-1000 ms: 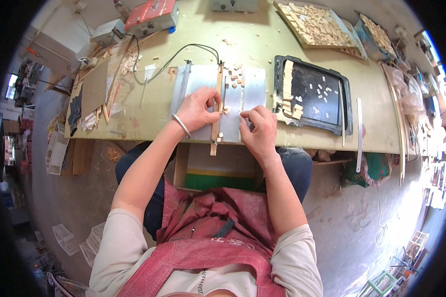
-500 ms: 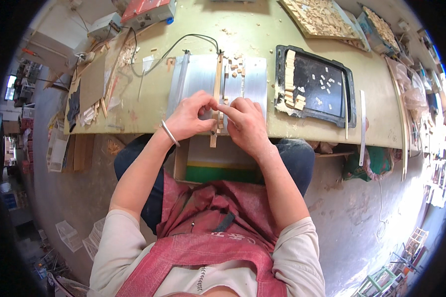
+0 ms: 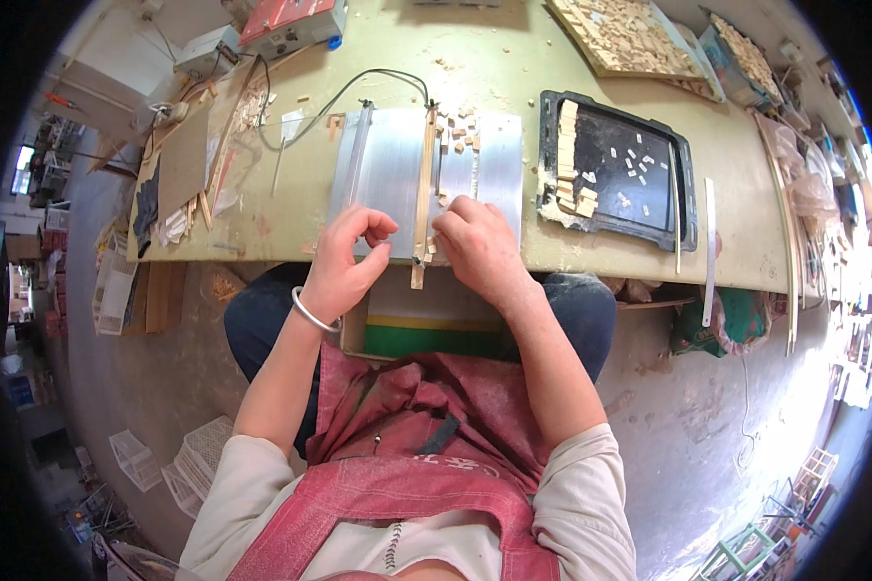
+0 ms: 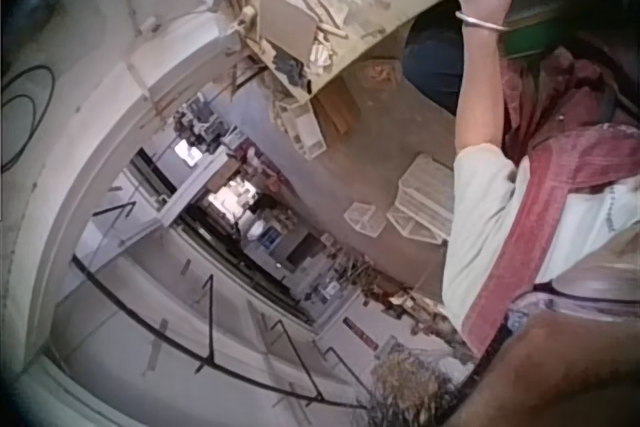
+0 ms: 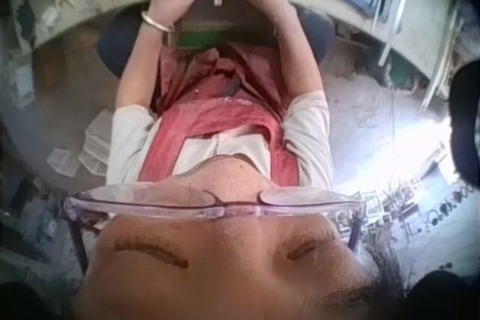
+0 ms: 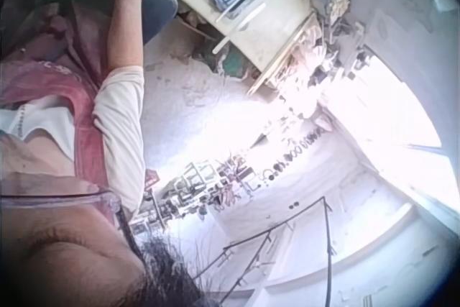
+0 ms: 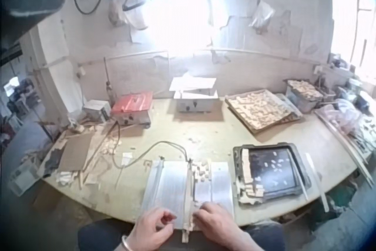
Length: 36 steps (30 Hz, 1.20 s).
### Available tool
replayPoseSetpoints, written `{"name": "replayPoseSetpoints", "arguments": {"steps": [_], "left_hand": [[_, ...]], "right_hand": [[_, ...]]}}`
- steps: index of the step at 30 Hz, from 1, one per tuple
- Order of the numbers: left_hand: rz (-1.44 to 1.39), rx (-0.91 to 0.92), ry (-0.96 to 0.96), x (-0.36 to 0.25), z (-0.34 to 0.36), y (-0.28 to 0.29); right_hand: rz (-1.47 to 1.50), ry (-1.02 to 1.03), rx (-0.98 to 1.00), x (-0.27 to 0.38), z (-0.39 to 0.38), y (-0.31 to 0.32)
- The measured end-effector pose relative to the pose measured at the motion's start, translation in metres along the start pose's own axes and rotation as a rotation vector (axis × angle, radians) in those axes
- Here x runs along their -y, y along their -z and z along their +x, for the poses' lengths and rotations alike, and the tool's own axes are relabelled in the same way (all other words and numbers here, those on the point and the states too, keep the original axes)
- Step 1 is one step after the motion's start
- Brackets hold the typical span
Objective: The person operates a table saw to cut small wooden pieces. They feed each piece through the blade one at a time, then place the cut pieces into a black tray on the table.
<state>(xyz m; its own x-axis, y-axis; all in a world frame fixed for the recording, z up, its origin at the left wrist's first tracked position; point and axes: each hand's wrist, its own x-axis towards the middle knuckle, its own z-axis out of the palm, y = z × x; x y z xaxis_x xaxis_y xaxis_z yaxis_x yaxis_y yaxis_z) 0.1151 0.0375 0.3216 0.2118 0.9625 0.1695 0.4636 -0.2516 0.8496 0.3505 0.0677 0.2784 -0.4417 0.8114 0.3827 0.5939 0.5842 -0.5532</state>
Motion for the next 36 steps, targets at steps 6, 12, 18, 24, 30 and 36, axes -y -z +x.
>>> {"name": "replayPoseSetpoints", "arguments": {"steps": [6,12,18,24,30,36], "left_hand": [[-0.018,-0.025,0.016,-0.012,-0.02,-0.004],[0.081,-0.039,-0.059,-0.018,-0.017,-0.008],[0.049,-0.072,-0.026,-0.018,-0.031,-0.005],[0.047,-0.109,0.019,-0.009,-0.057,-0.009],[-0.052,-0.217,0.147,-0.002,-0.092,-0.018],[-0.023,-0.148,0.293,0.061,-0.137,-0.043]], "right_hand": [[-0.03,-0.078,-0.088,-0.017,-0.003,0.004],[0.019,-0.134,-0.095,-0.018,0.003,0.005],[0.02,-0.237,-0.074,-0.009,0.011,0.003],[-0.091,-0.242,-0.182,-0.019,0.01,0.001],[-0.239,-0.468,-0.457,-0.074,-0.039,0.093],[-0.7,-0.758,-0.626,-0.226,-0.176,0.17]]}}
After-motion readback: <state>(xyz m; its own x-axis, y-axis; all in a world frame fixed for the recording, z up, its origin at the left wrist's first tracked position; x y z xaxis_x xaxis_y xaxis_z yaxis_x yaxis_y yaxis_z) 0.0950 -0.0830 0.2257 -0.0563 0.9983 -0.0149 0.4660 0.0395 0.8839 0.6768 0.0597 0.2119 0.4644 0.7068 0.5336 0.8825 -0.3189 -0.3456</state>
